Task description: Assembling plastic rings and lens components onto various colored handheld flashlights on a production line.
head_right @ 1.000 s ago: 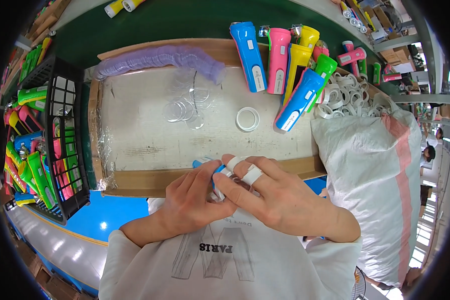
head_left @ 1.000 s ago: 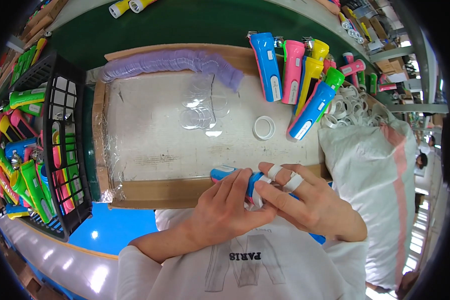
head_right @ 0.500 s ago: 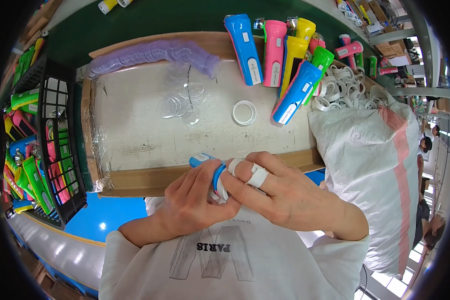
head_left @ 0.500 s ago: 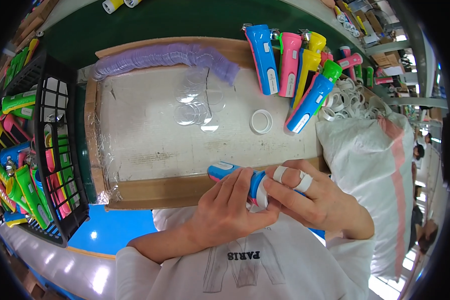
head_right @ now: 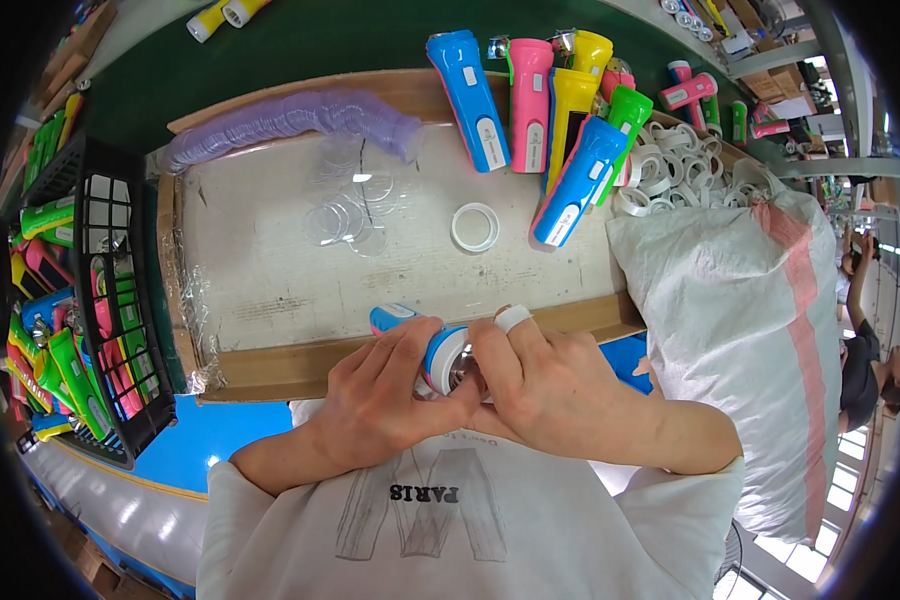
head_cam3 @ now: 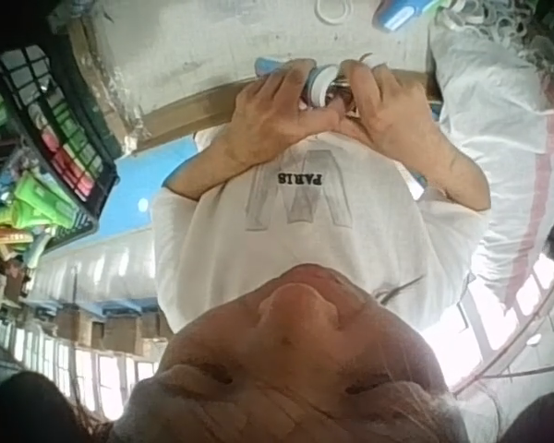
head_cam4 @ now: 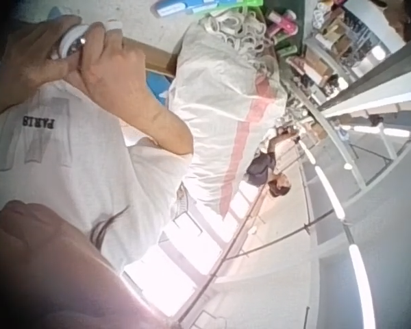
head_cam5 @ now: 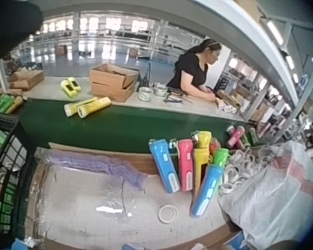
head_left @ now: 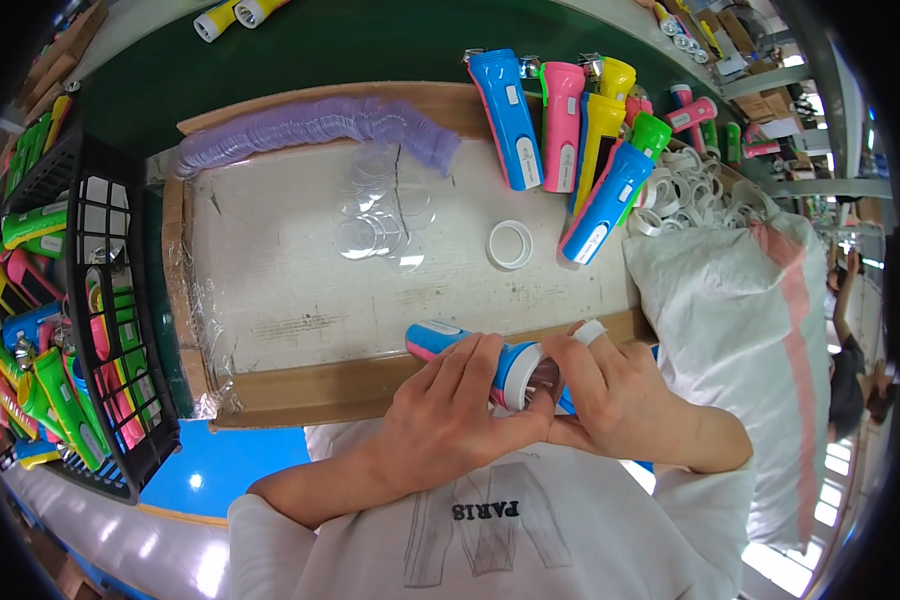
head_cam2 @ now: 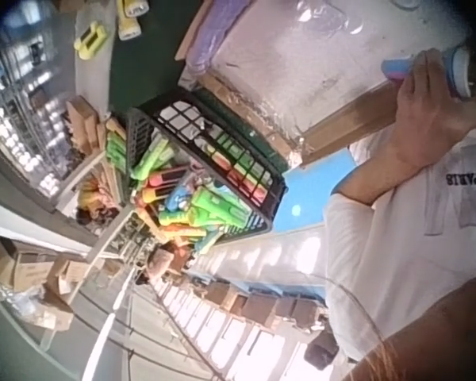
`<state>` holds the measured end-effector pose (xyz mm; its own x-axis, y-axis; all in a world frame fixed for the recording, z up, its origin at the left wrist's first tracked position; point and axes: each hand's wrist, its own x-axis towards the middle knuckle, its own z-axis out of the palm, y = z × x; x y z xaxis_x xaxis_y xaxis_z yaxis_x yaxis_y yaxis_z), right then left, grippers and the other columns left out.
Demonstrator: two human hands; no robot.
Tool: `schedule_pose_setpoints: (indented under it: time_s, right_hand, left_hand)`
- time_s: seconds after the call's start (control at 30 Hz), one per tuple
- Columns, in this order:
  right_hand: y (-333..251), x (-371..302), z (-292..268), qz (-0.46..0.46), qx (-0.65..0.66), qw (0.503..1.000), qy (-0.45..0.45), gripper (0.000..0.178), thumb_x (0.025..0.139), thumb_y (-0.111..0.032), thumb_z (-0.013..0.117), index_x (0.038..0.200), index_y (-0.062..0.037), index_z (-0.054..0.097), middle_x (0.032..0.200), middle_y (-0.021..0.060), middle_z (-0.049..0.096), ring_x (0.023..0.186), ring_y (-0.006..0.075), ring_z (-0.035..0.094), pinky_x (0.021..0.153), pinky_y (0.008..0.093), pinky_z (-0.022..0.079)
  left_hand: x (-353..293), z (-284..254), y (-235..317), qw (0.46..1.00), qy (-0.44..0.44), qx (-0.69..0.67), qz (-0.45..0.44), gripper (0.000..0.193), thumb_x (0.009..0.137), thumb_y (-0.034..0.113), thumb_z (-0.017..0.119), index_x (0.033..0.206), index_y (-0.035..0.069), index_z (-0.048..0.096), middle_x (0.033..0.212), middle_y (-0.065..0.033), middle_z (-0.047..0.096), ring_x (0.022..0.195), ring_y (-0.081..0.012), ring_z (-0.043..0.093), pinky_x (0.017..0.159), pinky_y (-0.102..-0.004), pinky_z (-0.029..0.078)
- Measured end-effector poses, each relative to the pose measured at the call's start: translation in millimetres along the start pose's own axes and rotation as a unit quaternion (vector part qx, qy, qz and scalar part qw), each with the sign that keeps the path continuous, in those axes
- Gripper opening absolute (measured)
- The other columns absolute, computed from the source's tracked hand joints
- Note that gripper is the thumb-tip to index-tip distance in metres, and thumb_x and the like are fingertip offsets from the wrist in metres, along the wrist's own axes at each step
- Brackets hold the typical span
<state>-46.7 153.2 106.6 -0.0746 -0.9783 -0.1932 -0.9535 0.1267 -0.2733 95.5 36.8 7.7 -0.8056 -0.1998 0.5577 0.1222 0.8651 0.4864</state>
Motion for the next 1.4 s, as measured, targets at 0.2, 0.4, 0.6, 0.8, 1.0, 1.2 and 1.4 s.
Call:
schedule_pose_setpoints:
  time_s: [0.2,0.4,0.6,0.8,1.0,1.2,1.4]
  right_hand:
    - [7.9,-0.5,-0.9,-0.179,-0.058,0.982,0.003,0.05,0.085,-0.03,0.069,0.119,0.0034,0.054,0.096,0.015,0.055,0.073,0.0266,0.061,0.052,0.0302,0.053]
    - [-0.8,4.5,-5.5,-0.06,-0.039,0.997,0.022,0.054,0.083,-0.031,0.071,0.12,0.0042,0.052,0.102,0.0207,0.059,0.075,0.0273,0.065,0.051,0.0317,0.053]
    - [3.0,-2.3,6.4,-0.07,-0.021,0.997,0.036,0.051,0.081,-0.027,0.072,0.118,0.0042,0.055,0.101,0.0167,0.059,0.079,0.0251,0.064,0.049,0.0296,0.053]
    - [7.6,7.7,-8.1,-0.186,-0.101,0.977,0.022,0.053,0.078,-0.034,0.075,0.11,0.0051,0.057,0.094,0.012,0.057,0.072,0.0198,0.06,0.048,0.0308,0.051]
    - [4.6,11.0,-6.0,-0.037,-0.012,0.999,0.02,0.044,0.083,-0.028,0.07,0.109,0.0047,0.057,0.096,0.0153,0.058,0.072,0.0224,0.061,0.05,0.0336,0.052]
    - [10.9,8.2,-3.8,-0.08,-0.041,0.996,0.007,0.053,0.081,-0.028,0.072,0.115,0.0084,0.055,0.099,0.0143,0.058,0.077,0.0224,0.062,0.055,0.0312,0.054]
    - [16.5,24.2,-13.6,-0.201,-0.086,0.975,0.046,0.055,0.079,-0.033,0.073,0.112,0.0076,0.056,0.098,0.0126,0.056,0.082,0.0196,0.06,0.053,0.029,0.052]
  left_hand:
    - [-3.6,-2.1,3.9,0.999,-0.01,-0.022,-0.026,0.024,0.072,0.015,0.071,0.093,0.025,0.065,0.104,-0.0204,0.061,0.09,-0.0302,0.067,0.076,-0.0345,0.058]
    - [-9.2,-2.2,-1.9,1.0,-0.012,-0.014,0.004,0.022,0.072,0.019,0.072,0.092,0.025,0.065,0.105,-0.0206,0.061,0.09,-0.0309,0.067,0.076,-0.0353,0.058]
    - [-3.6,-0.4,1.5,1.0,0.003,-0.004,-0.016,0.025,0.07,0.018,0.073,0.092,0.025,0.066,0.105,-0.02,0.061,0.091,-0.0305,0.066,0.076,-0.0351,0.057]
    - [-4.9,-4.6,-3.6,1.0,0.002,-0.027,-0.015,0.027,0.071,0.015,0.069,0.095,0.025,0.066,0.104,-0.0199,0.061,0.09,-0.0299,0.067,0.074,-0.0335,0.058]
    - [-0.6,-2.4,-5.1,1.0,-0.005,-0.019,-0.014,0.026,0.07,0.014,0.069,0.093,0.024,0.066,0.103,-0.0196,0.062,0.089,-0.0296,0.067,0.074,-0.0332,0.058]
    - [5.6,-2.9,-4.2,1.0,0.005,-0.018,-0.009,0.022,0.07,0.016,0.069,0.091,0.023,0.065,0.102,-0.0189,0.062,0.089,-0.0287,0.067,0.072,-0.0316,0.057]
    - [0.5,-3.8,-8.9,1.0,-0.002,-0.012,-0.002,0.026,0.07,0.017,0.07,0.094,0.023,0.064,0.103,-0.0193,0.062,0.091,-0.0288,0.067,0.072,-0.0318,0.057]
